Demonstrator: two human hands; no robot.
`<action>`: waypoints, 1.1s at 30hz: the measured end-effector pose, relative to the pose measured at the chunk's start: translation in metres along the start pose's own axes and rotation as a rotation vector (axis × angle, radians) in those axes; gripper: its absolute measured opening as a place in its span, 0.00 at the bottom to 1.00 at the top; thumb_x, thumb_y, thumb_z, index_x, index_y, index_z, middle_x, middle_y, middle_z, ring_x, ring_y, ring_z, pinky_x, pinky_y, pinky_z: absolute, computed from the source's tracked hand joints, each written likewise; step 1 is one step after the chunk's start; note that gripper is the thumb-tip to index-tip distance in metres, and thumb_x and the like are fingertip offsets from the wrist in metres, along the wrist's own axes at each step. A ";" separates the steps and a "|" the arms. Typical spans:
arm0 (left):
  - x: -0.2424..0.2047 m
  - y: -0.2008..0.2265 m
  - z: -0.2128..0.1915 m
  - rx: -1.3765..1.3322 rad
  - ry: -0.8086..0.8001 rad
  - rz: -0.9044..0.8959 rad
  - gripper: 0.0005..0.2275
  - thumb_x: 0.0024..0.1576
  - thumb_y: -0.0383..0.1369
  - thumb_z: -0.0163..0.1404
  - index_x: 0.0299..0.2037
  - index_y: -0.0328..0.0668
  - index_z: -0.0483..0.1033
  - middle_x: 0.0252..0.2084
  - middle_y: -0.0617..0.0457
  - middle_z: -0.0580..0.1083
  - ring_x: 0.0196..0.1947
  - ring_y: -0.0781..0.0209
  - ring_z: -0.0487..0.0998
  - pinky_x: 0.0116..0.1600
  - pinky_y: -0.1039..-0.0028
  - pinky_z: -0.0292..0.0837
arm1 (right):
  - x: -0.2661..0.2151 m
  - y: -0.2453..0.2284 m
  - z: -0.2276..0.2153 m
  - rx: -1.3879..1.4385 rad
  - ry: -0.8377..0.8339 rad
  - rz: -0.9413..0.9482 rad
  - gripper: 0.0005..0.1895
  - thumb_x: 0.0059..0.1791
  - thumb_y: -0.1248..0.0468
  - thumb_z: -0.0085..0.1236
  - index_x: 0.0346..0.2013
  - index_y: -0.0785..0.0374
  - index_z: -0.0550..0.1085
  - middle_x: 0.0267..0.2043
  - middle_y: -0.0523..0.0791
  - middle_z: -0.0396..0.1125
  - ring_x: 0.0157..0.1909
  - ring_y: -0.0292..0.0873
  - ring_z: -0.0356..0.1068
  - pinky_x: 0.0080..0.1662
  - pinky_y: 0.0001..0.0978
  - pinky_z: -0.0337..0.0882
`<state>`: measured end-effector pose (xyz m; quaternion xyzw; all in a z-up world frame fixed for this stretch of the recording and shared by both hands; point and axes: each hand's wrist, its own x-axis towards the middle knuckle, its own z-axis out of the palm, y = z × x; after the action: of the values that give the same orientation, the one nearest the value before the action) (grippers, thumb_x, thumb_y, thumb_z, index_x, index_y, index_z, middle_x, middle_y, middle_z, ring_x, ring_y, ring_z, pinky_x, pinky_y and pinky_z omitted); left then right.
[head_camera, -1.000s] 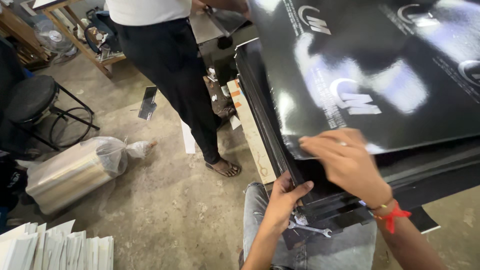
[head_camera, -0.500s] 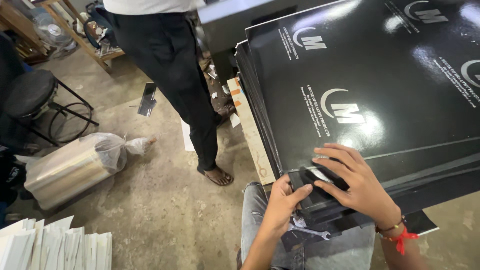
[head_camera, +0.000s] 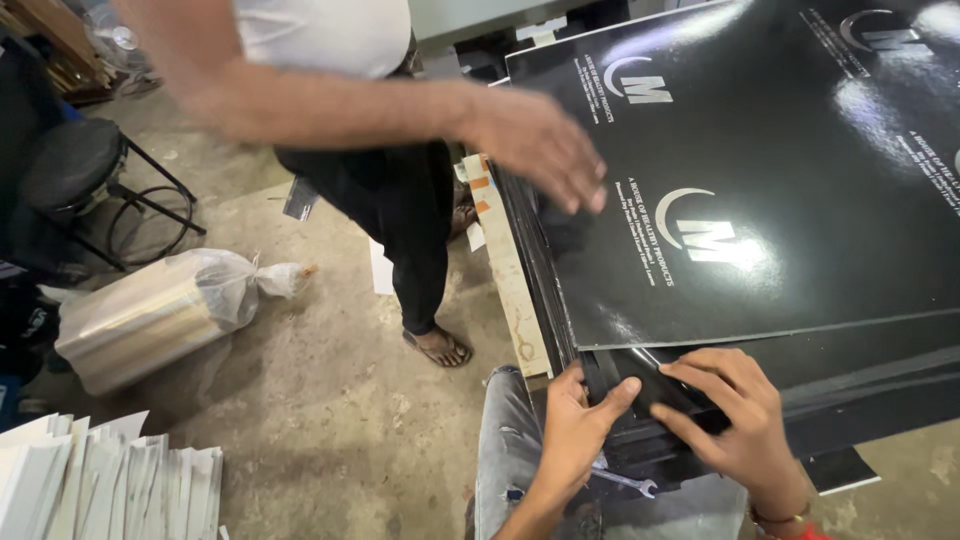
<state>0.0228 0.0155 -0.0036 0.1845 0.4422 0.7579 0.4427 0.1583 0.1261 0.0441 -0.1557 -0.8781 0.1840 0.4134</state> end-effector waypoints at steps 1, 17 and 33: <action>0.000 0.000 0.001 0.014 0.002 0.011 0.12 0.57 0.25 0.59 0.49 0.29 0.75 0.43 0.50 0.80 0.41 0.68 0.80 0.50 0.77 0.77 | 0.000 0.001 -0.003 0.026 -0.020 -0.001 0.24 0.32 0.61 0.73 0.40 0.62 0.78 0.43 0.46 0.73 0.44 0.48 0.73 0.47 0.38 0.71; 0.005 0.001 -0.023 0.012 -0.010 -0.230 0.12 0.63 0.42 0.54 0.39 0.40 0.73 0.26 0.60 0.74 0.22 0.75 0.73 0.26 0.84 0.66 | -0.016 0.005 0.010 0.055 0.071 0.337 0.05 0.46 0.70 0.64 0.35 0.70 0.79 0.37 0.48 0.75 0.33 0.43 0.75 0.39 0.31 0.72; 0.002 0.001 -0.033 -0.055 -0.114 -0.204 0.05 0.60 0.27 0.52 0.44 0.38 0.75 0.34 0.59 0.75 0.27 0.73 0.74 0.30 0.83 0.71 | 0.054 -0.024 -0.022 -0.207 0.413 0.008 0.08 0.56 0.81 0.59 0.49 0.74 0.78 0.45 0.54 0.75 0.45 0.48 0.77 0.48 0.31 0.74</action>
<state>-0.0011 0.0002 -0.0208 0.1690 0.4116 0.7092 0.5469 0.1395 0.1319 0.1041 -0.2351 -0.7884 0.0587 0.5654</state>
